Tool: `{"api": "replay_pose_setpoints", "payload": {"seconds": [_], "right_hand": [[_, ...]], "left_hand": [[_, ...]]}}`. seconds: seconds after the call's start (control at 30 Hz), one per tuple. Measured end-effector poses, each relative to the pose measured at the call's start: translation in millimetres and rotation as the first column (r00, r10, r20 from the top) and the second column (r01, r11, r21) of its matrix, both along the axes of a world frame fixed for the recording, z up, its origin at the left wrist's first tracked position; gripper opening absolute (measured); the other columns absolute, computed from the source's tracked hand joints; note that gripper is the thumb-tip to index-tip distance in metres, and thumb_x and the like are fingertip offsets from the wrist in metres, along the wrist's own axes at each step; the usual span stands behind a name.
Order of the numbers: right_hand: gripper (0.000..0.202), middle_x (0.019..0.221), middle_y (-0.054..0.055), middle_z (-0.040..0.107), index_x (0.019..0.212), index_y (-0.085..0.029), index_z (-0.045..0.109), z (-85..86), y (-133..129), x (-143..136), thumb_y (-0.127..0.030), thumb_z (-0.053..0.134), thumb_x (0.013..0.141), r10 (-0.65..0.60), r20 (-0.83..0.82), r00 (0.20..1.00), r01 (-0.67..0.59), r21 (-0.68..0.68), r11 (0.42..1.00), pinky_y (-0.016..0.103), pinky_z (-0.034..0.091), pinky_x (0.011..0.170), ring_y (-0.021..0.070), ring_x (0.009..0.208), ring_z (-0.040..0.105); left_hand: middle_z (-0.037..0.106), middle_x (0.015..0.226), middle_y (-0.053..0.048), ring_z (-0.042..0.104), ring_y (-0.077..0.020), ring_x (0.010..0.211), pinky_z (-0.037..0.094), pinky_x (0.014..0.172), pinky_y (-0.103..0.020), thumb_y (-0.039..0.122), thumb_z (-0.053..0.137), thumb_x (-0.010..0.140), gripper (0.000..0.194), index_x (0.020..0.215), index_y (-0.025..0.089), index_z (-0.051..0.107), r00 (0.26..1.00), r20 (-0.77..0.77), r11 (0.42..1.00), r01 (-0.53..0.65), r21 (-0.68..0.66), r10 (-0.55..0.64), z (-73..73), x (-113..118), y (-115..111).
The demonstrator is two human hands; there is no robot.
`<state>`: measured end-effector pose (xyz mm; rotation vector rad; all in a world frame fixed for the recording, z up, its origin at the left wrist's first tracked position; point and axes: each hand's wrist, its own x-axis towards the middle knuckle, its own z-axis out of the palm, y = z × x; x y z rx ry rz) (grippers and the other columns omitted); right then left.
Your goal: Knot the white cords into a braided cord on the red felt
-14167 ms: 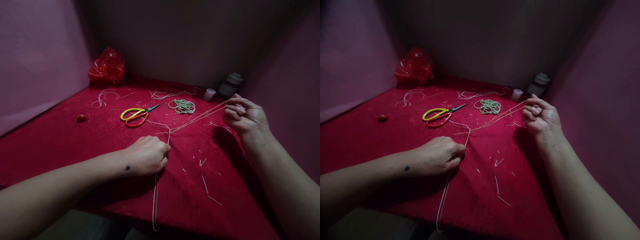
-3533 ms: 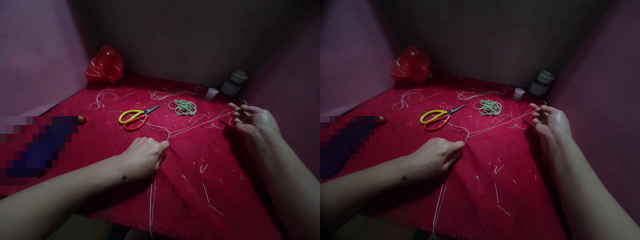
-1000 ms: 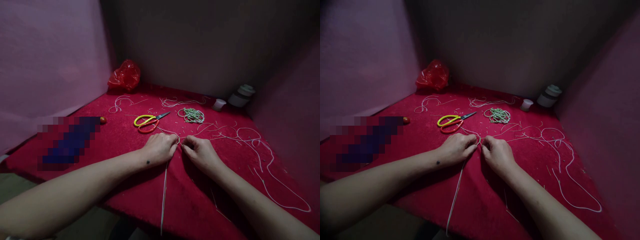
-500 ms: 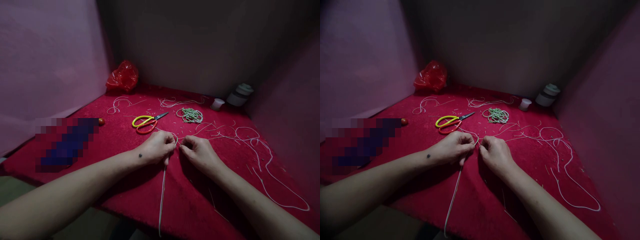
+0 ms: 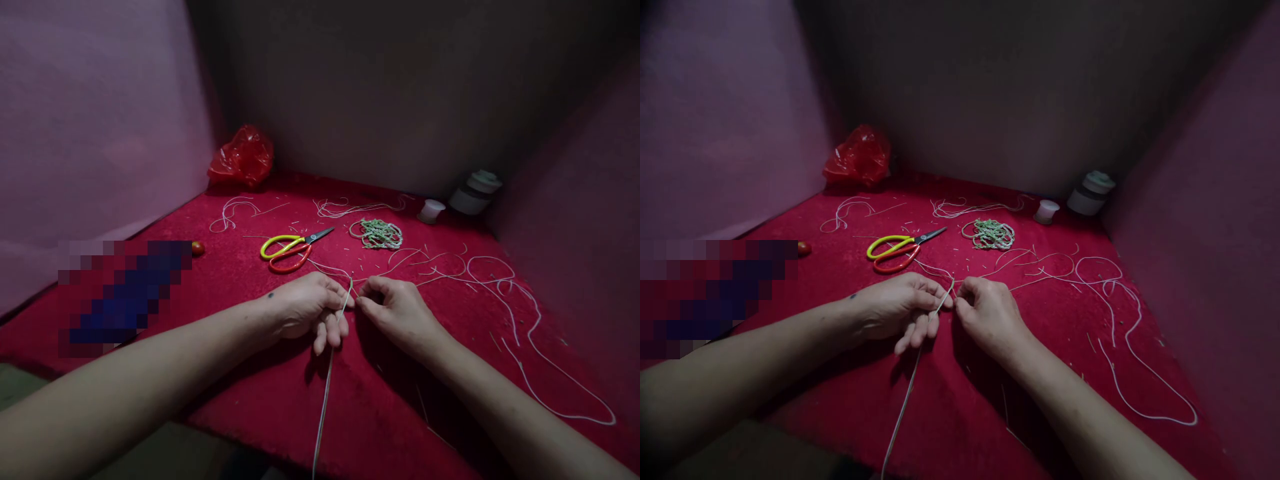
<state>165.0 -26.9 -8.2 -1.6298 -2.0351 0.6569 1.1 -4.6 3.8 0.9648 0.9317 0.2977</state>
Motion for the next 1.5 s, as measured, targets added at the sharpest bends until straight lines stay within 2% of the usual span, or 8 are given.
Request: {"api": "replay_pose_setpoints", "payload": {"seconds": [0.43, 0.7, 0.8, 0.9, 0.97, 1.27, 1.37, 1.5], "right_hand": [[0.015, 0.045, -0.006, 0.046, 0.072, -0.017, 0.058, 8.5, -3.6, -11.7, -0.031, 0.059, 0.07, -0.287, -0.516, 0.807, 0.084, -0.381, 0.921, 0.018, 0.026, 0.034, 0.0067, 0.036, 0.039], [0.014, 0.041, -0.006, 0.045, 0.066, -0.018, 0.05, 2.1, -2.4, -5.2, -0.029, 0.054, 0.073, -0.301, -0.487, 0.819, 0.072, -0.435, 0.898, 0.018, 0.021, 0.029, 0.0059, 0.029, 0.032], [0.016, 0.038, -0.006, 0.043, 0.062, -0.019, 0.044, 3.1, -2.3, -6.5, -0.026, 0.051, 0.075, -0.317, -0.445, 0.837, 0.107, -0.435, 0.894, 0.018, 0.02, 0.029, 0.0054, 0.028, 0.031], [0.015, 0.039, -0.006, 0.044, 0.062, -0.019, 0.043, 3.5, -1.8, -7.5, -0.021, 0.048, 0.076, -0.289, -0.389, 0.875, 0.121, -0.402, 0.908, 0.018, 0.022, 0.032, 0.0049, 0.028, 0.033], [0.014, 0.04, -0.006, 0.046, 0.062, -0.018, 0.043, 2.7, -1.3, -6.9, -0.018, 0.048, 0.076, -0.27, -0.348, 0.898, 0.129, -0.38, 0.916, 0.018, 0.024, 0.034, 0.0048, 0.028, 0.034], [0.012, 0.04, -0.005, 0.048, 0.063, -0.019, 0.043, -2.5, 0.9, -3.0, -0.016, 0.049, 0.074, -0.252, -0.328, 0.911, 0.128, -0.357, 0.925, 0.018, 0.023, 0.033, 0.0047, 0.028, 0.036], [0.014, 0.039, -0.005, 0.047, 0.063, -0.019, 0.042, -1.8, 0.6, -4.3, -0.02, 0.05, 0.074, -0.306, -0.389, 0.869, 0.134, -0.411, 0.902, 0.017, 0.021, 0.03, 0.0051, 0.027, 0.034], [0.016, 0.04, -0.005, 0.049, 0.063, -0.018, 0.045, -2.0, 0.3, -3.7, -0.025, 0.056, 0.073, -0.325, -0.575, 0.751, 0.061, -0.429, 0.901, 0.017, 0.021, 0.029, 0.005, 0.028, 0.033]], "left_hand": [[0.066, 0.061, -0.005, 0.055, -0.0073, 0.037, 0.044, 0.031, -0.012, 0.005, 0.045, 0.079, 0.011, 0.087, 0.011, 0.049, 0.958, 0.288, 0.978, 0.066, -0.197, -0.007, -8.5, 3.6, -0.9], [0.059, 0.055, -0.002, 0.045, -0.0076, 0.031, 0.03, 0.025, -0.016, 0.015, 0.043, 0.074, 0.012, 0.065, 0.013, 0.049, 0.945, -0.076, 0.948, 0.318, -0.004, -0.318, 2.6, -4.7, -3.6], [0.052, 0.054, 0.002, 0.043, -0.0069, 0.038, 0.03, 0.034, -0.017, 0.017, 0.044, 0.071, 0.007, 0.066, 0.016, 0.049, 0.817, -0.403, 0.761, 0.552, 0.341, -0.412, 14.2, -23.5, 0.5], [0.054, 0.068, -0.001, 0.05, -0.011, 0.059, 0.04, 0.055, -0.022, 0.016, 0.045, 0.071, 0.009, 0.065, 0.016, 0.051, 0.669, -0.737, 0.369, 0.713, 0.597, -0.101, 23.8, -39.0, 6.1], [0.055, 0.084, -0.006, 0.052, -0.0144, 0.067, 0.042, 0.061, -0.027, 0.018, 0.044, 0.073, 0.01, 0.068, 0.016, 0.053, 0.542, -0.824, 0.242, 0.788, 0.566, 0.164, 27.5, -44.6, 9.0], [0.052, 0.102, -0.018, 0.058, -0.0245, 0.075, 0.042, 0.063, -0.036, 0.02, 0.03, 0.084, 0.029, 0.101, 0.011, 0.05, 0.061, -0.699, 0.433, 0.746, 0.506, 0.713, 52.6, -64.1, 17.6], [0.059, 0.088, -0.012, 0.056, -0.0205, 0.079, 0.042, 0.069, -0.032, 0.019, 0.032, 0.083, 0.024, 0.095, 0.012, 0.052, 0.142, -0.64, 0.415, 0.652, 0.634, 0.755, 58.3, -72.2, 24.5], [0.061, 0.061, -0.001, 0.057, -0.0134, 0.06, 0.042, 0.06, -0.024, 0.018, 0.042, 0.075, 0.012, 0.082, 0.016, 0.052, 0.43, -0.576, 0.437, 0.384, 0.813, 0.695, 55.6, -67.3, 29.0]]}}
